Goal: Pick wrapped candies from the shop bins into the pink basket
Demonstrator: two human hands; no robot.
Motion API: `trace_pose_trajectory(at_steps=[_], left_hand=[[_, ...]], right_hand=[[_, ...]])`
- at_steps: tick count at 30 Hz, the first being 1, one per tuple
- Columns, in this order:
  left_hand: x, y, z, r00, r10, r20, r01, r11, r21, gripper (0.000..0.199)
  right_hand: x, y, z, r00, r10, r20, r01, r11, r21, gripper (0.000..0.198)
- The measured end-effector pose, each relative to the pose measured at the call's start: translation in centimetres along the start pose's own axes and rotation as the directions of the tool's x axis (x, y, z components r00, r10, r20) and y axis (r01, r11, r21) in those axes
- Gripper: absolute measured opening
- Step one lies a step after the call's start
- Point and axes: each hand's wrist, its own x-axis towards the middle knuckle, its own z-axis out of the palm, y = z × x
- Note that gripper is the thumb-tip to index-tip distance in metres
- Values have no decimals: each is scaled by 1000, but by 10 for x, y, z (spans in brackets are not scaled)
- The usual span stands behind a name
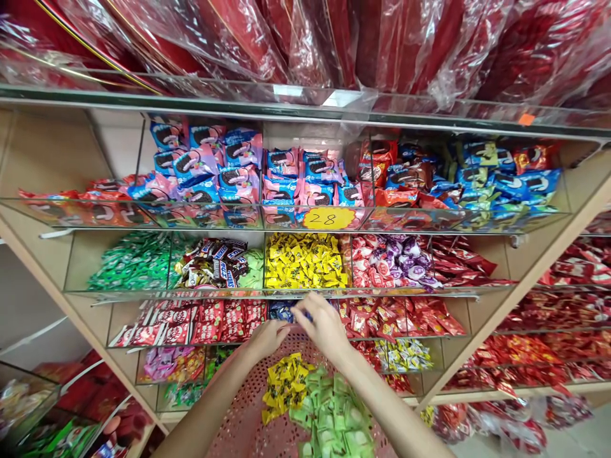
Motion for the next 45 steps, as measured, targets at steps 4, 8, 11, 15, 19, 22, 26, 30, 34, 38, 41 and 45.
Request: trace_pose_trajectory(at_steps=[4,8,11,15,19,22,26,30,34,38,41,45], left_hand=[[1,0,1,1000,-3,-9,3,1000,-11,40],[1,-1,0,1000,-11,-9,11,1000,-10,40],[3,-3,3,1000,-20,-13,20,999,-25,41],[6,-6,9,999,-33,-19,32,997,-71,43],[4,-7,7,1000,-19,-15,18,997,-69,42],[2,-4,2,1000,2,-7,-2,999,-51,40],[1,1,-3,1000,-2,2,3,998,-62,39],[1,1,-3,1000,-23,21,24,997,-72,36],[1,-3,-1,1000,25,-1,-25,997,-76,36],[1,-3,-2,1000,19,11,-18,997,-77,38],[0,-2,-5,1000,10,28,-8,997,-76,36],[1,-3,-6,999,13,31,-11,998,-63,36]], right_hand=[[52,-5,-7,995,10,-94,-17,997,-78,18],[86,-8,10,995,74,-66,-82,988,-133,13],[97,-11,25,991,126,-50,-131,982,-136,17],[104,-10,36,983,163,-82,-168,984,-56,21],[105,-6,26,972,139,-188,-124,988,90,23],[92,-7,4,961,96,-258,-51,983,176,29],[49,-9,-19,996,38,-84,-9,949,315,32],[-6,7,-4,962,87,259,-178,919,351,29],[-48,37,32,888,222,403,-298,945,137,23],[-67,58,53,890,277,363,-295,956,-6,19],[-71,61,57,903,276,330,-286,958,-20,20],[-71,61,60,898,334,285,-351,936,9,16]])
